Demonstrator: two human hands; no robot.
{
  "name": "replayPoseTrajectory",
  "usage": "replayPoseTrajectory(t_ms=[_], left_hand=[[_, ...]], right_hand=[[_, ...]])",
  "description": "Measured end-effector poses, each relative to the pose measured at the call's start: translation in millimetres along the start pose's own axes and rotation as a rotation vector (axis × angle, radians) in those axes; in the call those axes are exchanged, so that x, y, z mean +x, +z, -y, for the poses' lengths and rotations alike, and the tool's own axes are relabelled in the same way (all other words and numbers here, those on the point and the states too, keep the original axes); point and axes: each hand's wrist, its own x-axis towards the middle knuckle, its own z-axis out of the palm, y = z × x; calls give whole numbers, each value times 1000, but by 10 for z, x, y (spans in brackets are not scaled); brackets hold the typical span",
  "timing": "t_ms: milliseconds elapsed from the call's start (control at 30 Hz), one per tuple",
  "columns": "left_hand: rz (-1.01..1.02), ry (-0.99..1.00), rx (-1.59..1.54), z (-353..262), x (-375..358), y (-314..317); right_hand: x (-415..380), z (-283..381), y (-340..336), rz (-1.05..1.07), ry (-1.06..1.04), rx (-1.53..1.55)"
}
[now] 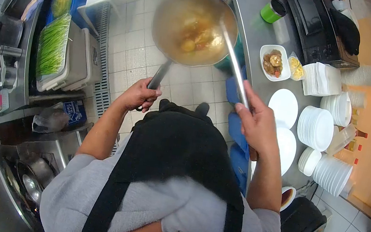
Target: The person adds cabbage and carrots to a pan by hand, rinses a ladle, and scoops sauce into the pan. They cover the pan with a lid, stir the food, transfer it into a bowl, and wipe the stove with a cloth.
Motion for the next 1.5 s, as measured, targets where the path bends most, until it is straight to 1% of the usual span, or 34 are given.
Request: replayPoseTrajectory(t_ms=[67, 100, 167, 200, 233, 300, 333, 367, 433, 467, 500, 567, 600, 633, 700, 767, 833, 900, 933, 967, 1000, 1033, 1067, 1100, 1133, 1167, 1200, 1233, 1300, 1333, 1367, 1400, 1433, 1500], left_hand=[[-12, 6, 2, -4, 1, -4], [-19, 12, 3, -3, 9, 7], [-17, 12, -31, -69, 8, 47], [-17, 10, -62, -91, 5, 55], [-21, 13, -64, -57, 33, 28], [-20, 36, -5, 37, 121, -39], [-20, 35, -5, 14, 105, -30], [-13, 33, -17, -26, 68, -11], [-4, 27, -27, -52, 40, 9], [6, 29, -21, -56, 41, 10], [14, 33, -15, -60, 44, 7], [9, 31, -7, -61, 60, 0], [10, 29, 5, -66, 76, -1], [9, 30, 8, -74, 93, -2], [-82, -10, 62, -71, 118, -11], [-105, 20, 68, 56, 205, -60], [-127, 52, 79, 81, 233, -48], [-208, 144, 182, 13, 256, 81], [-208, 144, 183, -89, 247, 169], [-214, 53, 81, -232, 226, 263], [-219, -39, -21, -300, 212, 313], [-217, -42, -21, -214, 237, 308], [-256, 110, 301, -82, 276, 296], [-290, 264, 623, 23, 303, 274], [-289, 263, 626, 32, 283, 268], [-216, 296, 694, 33, 262, 252], [-141, 329, 762, 35, 239, 234], [-135, 328, 768, 121, 243, 191], [-90, 742, 761, 356, 274, 80], [-66, 747, 764, 327, 255, 74], [-129, 379, 510, 293, 260, 85], [-182, 6, 260, 254, 259, 110], [-150, 10, 269, 221, 244, 115], [-77, 45, 163, 174, 190, 94]], right_hand=[[32, -94, -61, -157, -159, -184], [42, -151, -54, -157, -160, -187], [14, -197, -30, -195, -166, -339], [-39, -131, -31, -93, -5, -375], [-78, -95, -18, -90, -9, -377], [-114, -58, 0, 83, 128, 36], [-96, -58, 5, 78, 132, 110], [-54, -62, 29, 78, 135, 111], [90, -102, 88, -86, -20, 27], [184, -179, 88, -123, -26, 45], [180, -175, 91, -121, -27, 44], [159, -153, 103, -29, 33, 45], [107, -144, 80, 58, 78, 17], [55, -137, 58, 57, 75, 18], [-6, -108, 29, 124, 113, 89], [5, -87, 52, 87, 109, 101], [41, -118, 85, -53, 85, 67], [54, -98, 101, -46, 117, 41], [56, -72, 134, 4, 188, 155], [58, -52, 170, 54, 258, 268], [55, -41, 220, 53, 260, 269], [50, -40, 278, 138, 297, 490], [51, -52, 306, 224, 330, 711], [71, -102, 316, 224, 330, 712], [101, -176, 334, 286, 325, 873], [125, -215, 341, 348, 316, 1036], [131, -210, 326, 345, 313, 1043], [126, -193, 301, 371, 285, 1093], [89, -158, 223, 377, 251, 1155], [57, -138, 155, 382, 203, 1166], [4, -126, 68, 379, 152, 1175], [-70, -121, -21, 308, 132, 1137], [-156, -112, -100, 272, 93, 1132], [-361, -64, -253, 154, 22, 1057]])
